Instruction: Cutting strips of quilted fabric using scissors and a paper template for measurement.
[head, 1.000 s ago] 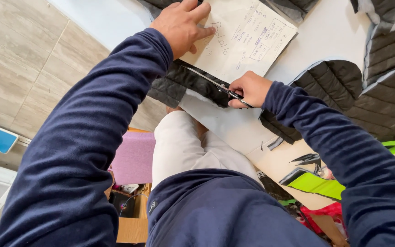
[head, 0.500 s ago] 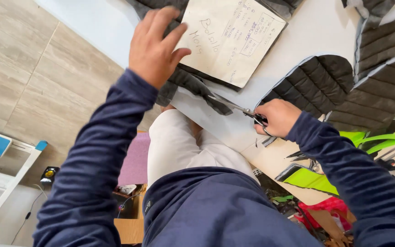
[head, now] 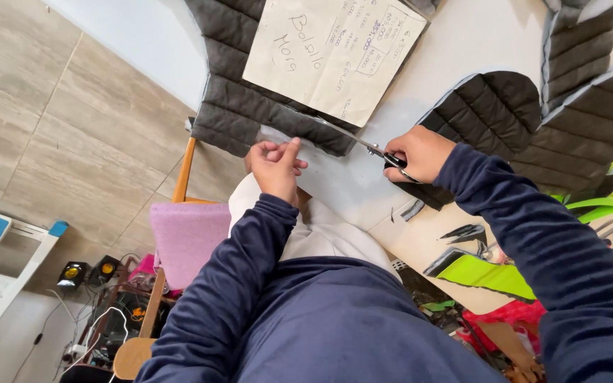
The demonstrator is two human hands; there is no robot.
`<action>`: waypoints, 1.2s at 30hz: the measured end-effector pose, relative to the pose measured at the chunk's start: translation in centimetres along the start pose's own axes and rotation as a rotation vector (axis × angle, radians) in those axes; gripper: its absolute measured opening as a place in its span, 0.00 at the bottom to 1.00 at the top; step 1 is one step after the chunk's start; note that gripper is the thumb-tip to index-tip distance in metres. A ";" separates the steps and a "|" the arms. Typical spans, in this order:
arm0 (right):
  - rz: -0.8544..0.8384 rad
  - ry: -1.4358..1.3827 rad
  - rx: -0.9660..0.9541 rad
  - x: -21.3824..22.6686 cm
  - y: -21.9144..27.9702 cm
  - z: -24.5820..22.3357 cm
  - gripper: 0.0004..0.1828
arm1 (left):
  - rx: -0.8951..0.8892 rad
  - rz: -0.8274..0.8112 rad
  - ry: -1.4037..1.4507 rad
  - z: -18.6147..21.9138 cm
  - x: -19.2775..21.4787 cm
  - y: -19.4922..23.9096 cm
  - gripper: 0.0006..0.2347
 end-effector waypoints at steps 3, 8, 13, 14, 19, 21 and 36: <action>-0.041 -0.015 -0.006 0.5 -0.3 -0.4 0.14 | -0.048 0.020 0.032 -3.0 1.2 -2.4 0.18; -0.085 -0.030 0.013 1.0 -0.7 -1.3 0.14 | -0.083 -0.121 0.146 -2.0 1.5 -1.6 0.17; -0.168 -0.090 -0.007 2.3 0.3 -2.6 0.14 | -0.063 -0.259 0.176 -3.2 2.7 -3.0 0.15; -0.174 -0.094 0.005 2.6 0.2 -2.8 0.14 | -0.057 -0.292 0.174 -3.5 2.7 -3.4 0.14; -0.180 -0.082 0.059 2.4 -1.4 -2.3 0.14 | -0.028 -0.343 0.175 -4.6 3.1 -4.5 0.12; -0.192 -0.060 0.099 2.6 -1.9 -3.0 0.15 | -0.031 -0.362 0.197 -4.5 3.2 -4.4 0.11; -0.085 -0.104 0.186 1.7 -5.8 -6.8 0.16 | -0.031 -0.412 0.221 -5.0 3.4 -4.7 0.11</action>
Point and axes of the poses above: each hand's wrist, its own y-axis away from the middle knuckle, its own x-axis out of the back of the hand, z = x × y, the point moved 4 cm from there along -y, towards the middle knuckle, and after that the axes turned 5 degrees about y, right-handed, at the moved point
